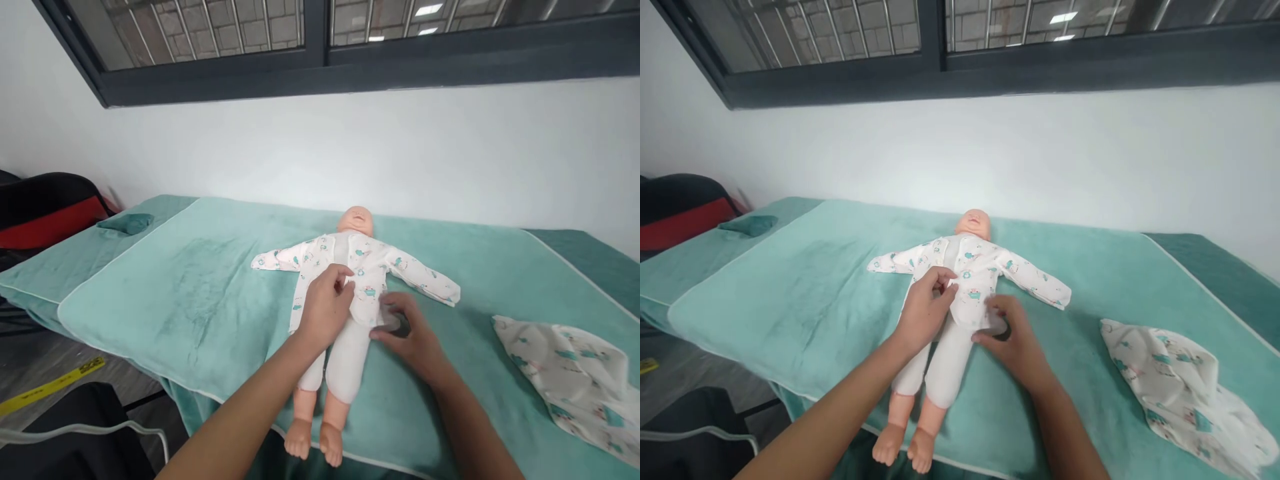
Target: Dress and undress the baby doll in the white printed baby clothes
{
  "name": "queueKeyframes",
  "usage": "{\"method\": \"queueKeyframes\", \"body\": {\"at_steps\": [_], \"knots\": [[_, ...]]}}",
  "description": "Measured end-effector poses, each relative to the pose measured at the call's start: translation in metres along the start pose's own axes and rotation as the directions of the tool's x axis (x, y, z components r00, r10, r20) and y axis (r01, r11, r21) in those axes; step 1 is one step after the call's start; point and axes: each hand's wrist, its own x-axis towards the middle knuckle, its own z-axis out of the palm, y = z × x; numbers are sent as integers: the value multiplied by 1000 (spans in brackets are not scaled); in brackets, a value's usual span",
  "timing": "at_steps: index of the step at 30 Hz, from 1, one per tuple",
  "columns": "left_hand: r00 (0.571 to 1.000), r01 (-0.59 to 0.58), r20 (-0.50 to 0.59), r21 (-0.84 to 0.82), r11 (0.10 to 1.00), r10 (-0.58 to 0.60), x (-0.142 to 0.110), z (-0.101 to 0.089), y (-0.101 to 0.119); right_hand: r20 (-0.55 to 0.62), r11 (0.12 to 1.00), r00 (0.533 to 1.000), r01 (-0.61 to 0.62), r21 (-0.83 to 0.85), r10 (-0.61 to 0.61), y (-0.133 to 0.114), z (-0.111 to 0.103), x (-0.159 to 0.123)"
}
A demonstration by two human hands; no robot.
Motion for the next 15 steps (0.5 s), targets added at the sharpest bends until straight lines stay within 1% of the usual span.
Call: {"method": "queueKeyframes", "body": {"at_steps": [1,2,3,5,7,10,13,15], "knots": [[1000,14,-17,-36,999,-15,0,-1,-1,-54,993,997,40,-108,-46,0,4,-8],[999,26,-29,-70,997,-28,0,-2,-3,-83,979,993,61,-197,-79,1,6,-14],[999,34,-37,-100,994,-38,1,-2,-4,-95,963,991,66,-262,-94,2,9,-19],[998,43,-45,-141,989,-50,2,-3,-5,-84,941,993,50,-334,-82,4,12,-23],[997,51,-51,-157,986,-59,3,-4,-7,-54,936,997,32,-351,-54,5,13,-22],[995,59,-66,-178,982,-72,4,-5,-9,13,943,999,45,-331,-43,2,12,-20],[992,52,-102,-202,978,-74,5,-6,-10,87,961,995,65,-270,-43,-6,8,-21],[991,45,-113,-215,975,-71,4,-6,-9,135,974,991,53,-219,-23,-12,6,-22]]}}
